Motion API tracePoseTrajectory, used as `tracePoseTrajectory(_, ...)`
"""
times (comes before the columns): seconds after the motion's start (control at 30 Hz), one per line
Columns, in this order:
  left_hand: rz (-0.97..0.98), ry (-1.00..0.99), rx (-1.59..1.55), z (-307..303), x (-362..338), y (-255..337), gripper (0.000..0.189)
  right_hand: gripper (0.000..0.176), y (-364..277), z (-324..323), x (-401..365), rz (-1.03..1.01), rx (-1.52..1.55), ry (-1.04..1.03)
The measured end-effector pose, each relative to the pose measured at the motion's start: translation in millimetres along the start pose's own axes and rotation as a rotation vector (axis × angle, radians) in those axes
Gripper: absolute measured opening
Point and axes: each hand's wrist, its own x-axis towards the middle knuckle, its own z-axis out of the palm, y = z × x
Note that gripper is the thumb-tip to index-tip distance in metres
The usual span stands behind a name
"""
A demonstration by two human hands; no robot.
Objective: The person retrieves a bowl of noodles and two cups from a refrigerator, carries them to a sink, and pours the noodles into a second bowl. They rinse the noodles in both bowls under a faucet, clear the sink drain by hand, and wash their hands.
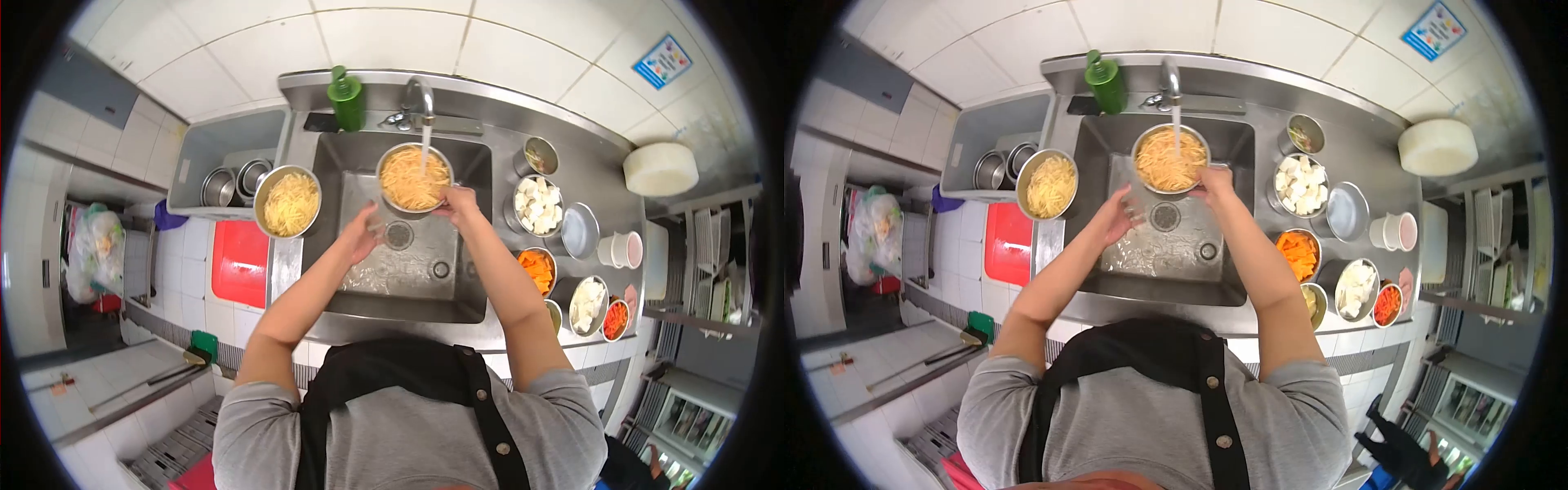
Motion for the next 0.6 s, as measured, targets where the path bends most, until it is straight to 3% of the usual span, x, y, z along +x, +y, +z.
tracePoseTrajectory(0.07,-0.118,-0.214,0.097,-45.4,-39.2,-0.7,0.065,0.021,9.9,-3.5,5.4,0.010,0.059,0.040)
tracePoseTrajectory(0.17,-0.273,-0.181,-0.144,-82.4,-101.2,18.4,0.064,0.019,19.9,-15.3,-5.2,0.031,0.192,0.082)
tracePoseTrajectory(0.27,-0.037,0.059,-0.333,-117.8,-133.0,26.7,0.062,0.012,30.5,-13.7,-23.7,0.032,0.278,0.212)
tracePoseTrajectory(0.4,0.182,0.329,-0.561,-140.0,-121.7,35.2,0.061,0.006,35.4,-10.5,-64.5,0.019,0.368,0.314)
tracePoseTrajectory(0.53,0.456,0.541,-0.106,-149.3,-99.0,49.5,0.040,0.004,34.4,-8.6,-70.5,-0.043,0.318,0.326)
tracePoseTrajectory(0.6,0.432,0.507,-0.064,-162.0,-84.8,58.9,0.033,0.003,34.3,-16.0,-68.4,-0.114,0.264,0.302)
